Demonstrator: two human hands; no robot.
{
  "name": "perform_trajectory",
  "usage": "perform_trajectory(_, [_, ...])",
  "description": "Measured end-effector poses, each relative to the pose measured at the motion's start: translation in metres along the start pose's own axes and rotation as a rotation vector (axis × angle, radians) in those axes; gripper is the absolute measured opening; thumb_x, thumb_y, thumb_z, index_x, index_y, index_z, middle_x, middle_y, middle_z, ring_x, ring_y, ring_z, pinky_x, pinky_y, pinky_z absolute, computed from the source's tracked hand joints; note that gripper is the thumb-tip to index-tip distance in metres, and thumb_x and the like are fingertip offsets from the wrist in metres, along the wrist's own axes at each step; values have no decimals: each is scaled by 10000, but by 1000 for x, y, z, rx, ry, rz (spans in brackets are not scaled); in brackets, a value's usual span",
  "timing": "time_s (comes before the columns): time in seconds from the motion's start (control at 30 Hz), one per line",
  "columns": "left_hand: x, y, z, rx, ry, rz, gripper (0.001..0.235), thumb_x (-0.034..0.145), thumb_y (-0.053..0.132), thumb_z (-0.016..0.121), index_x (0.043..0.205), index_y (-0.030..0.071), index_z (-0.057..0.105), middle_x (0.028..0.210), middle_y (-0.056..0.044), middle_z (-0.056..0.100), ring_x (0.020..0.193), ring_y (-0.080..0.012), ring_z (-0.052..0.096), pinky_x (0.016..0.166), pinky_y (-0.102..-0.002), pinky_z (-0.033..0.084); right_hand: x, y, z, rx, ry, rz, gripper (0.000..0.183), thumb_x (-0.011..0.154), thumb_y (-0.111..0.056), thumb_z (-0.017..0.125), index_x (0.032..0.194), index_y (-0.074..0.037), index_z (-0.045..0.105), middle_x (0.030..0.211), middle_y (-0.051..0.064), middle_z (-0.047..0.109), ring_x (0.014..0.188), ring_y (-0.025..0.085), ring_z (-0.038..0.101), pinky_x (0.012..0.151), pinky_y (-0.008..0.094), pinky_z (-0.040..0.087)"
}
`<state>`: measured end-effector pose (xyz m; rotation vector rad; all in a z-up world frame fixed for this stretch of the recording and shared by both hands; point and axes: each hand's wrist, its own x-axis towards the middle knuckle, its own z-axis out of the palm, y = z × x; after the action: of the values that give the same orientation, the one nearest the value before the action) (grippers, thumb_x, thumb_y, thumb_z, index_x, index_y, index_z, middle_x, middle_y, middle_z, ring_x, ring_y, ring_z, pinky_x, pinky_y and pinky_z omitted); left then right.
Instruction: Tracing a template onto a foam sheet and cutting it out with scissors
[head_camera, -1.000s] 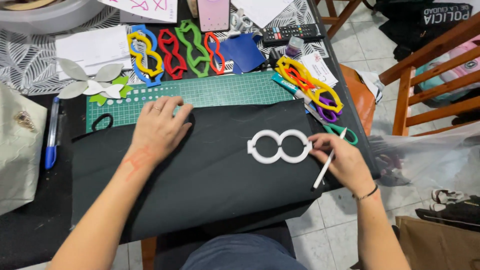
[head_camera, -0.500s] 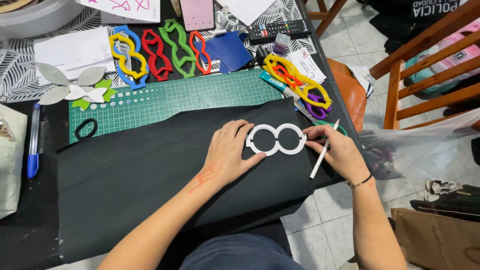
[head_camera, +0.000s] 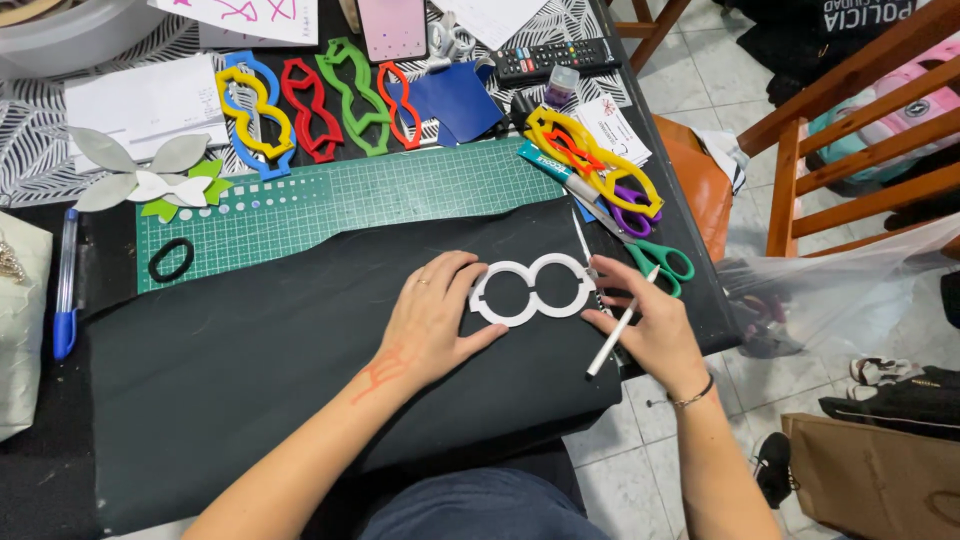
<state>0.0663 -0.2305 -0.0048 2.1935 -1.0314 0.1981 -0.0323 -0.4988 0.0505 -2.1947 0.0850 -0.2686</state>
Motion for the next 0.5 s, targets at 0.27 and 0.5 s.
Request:
perform_trajectory(0.27, [-3, -4, 0, 37, 6, 2, 681, 852, 513, 742, 1359, 98, 559, 1348, -109, 527, 1357, -310, 484, 1085, -476, 414, 9, 8, -6, -61, -22, -11, 610, 777, -42, 851, 1359, -71, 670, 1134, 145, 748, 965, 267, 732, 838, 325, 636])
perform_trajectory(0.5, [0, -8, 11, 107, 45, -29, 645, 865, 524, 718, 1362, 140, 572, 1300, -70, 537, 1311, -274, 513, 1053, -462, 432, 29, -1, -13, -210, -80, -122, 364, 910, -136, 757, 1273, -117, 731, 999, 119, 776, 878, 275, 743, 769, 365, 626])
